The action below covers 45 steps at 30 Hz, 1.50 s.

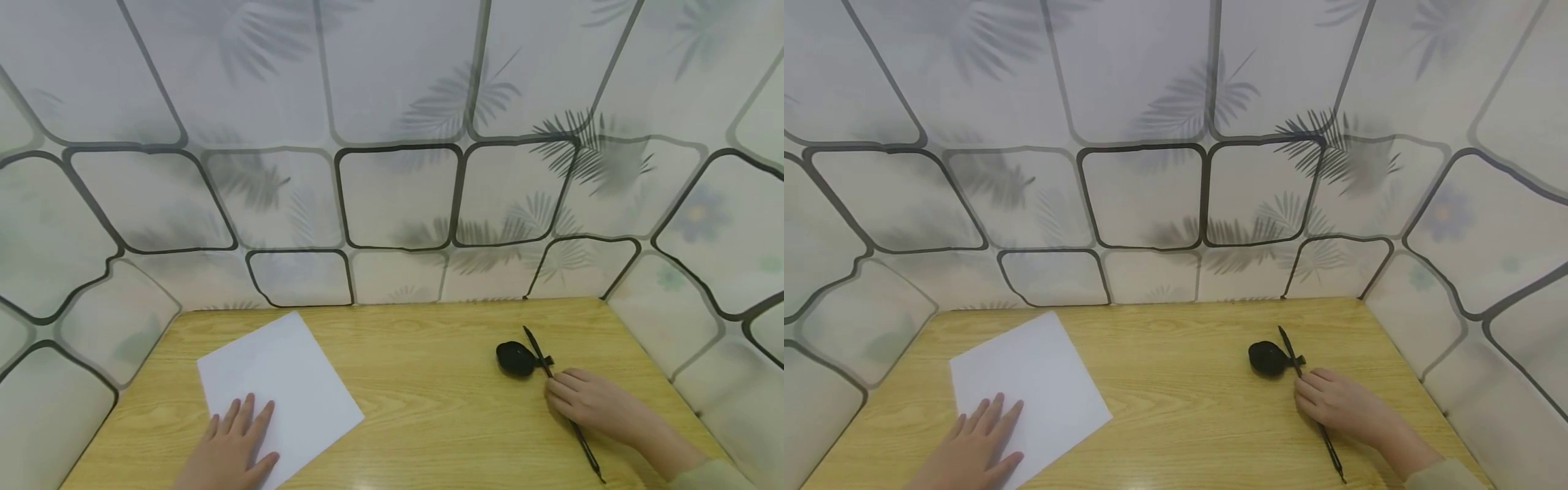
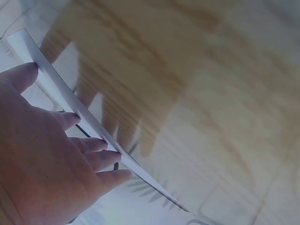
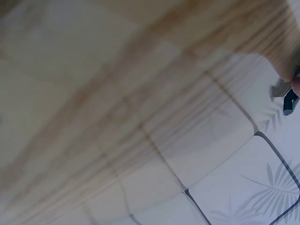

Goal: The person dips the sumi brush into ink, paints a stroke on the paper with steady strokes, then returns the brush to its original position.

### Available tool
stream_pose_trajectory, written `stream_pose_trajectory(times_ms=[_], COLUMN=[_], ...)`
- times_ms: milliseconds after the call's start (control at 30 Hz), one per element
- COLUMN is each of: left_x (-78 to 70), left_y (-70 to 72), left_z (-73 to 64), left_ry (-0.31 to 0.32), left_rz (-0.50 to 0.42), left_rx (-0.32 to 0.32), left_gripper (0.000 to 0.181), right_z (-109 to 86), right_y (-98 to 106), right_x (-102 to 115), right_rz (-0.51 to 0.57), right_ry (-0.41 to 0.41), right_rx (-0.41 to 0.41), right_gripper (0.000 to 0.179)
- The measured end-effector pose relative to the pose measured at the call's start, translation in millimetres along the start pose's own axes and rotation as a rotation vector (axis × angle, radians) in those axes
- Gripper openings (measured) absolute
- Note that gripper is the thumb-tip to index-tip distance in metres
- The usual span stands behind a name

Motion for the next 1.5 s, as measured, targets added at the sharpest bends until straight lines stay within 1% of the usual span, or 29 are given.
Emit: stream_pose_trajectory(times_ms=[100,300,567,833,1233,1500], left_x=[-3.2,-10.4,-19.4,-27.9,-34.7,-39.3], left_y=[0.9,1.9,1.8,2.4,-2.0,-2.9], left_z=[0.7,0.9,3.8,4.9,6.7,7.4], left_ry=[-0.009,-0.053,-0.075,-0.107,-0.143,-0.177], left_rz=[-0.013,-0.018,-0.043,-0.065,-0.101,-0.093], left_rx=[-0.002,-0.034,0.006,0.006,0.019,0.021], left_gripper=[0.084,0.082,0.083,0.082,0.085,0.084], right_z=[0.4,-0.1,-1.3,-0.7,1.8,3.4], right_y=[-1,-2,-3,-2,2,3], right_x=[0,1,1,1,0,-2], right_rz=[-0.004,-0.002,0.005,0.005,0.012,-0.016], right_ry=[0.006,0.011,0.014,0.022,0.023,0.028], right_rx=[0.004,0.009,0.000,0.003,-0.031,-0.047], right_gripper=[0.070,0.071,0.070,0.071,0.067,0.069])
Point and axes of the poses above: each hand's wrist, its own z-axis towards the middle knuckle, its own y-axis out of the back of the hand, x = y × z, the point moved 4 cm from there along z, towards the middle knuckle, and after that the axes turned 2 degrees about -z, right-handed, at the moved point
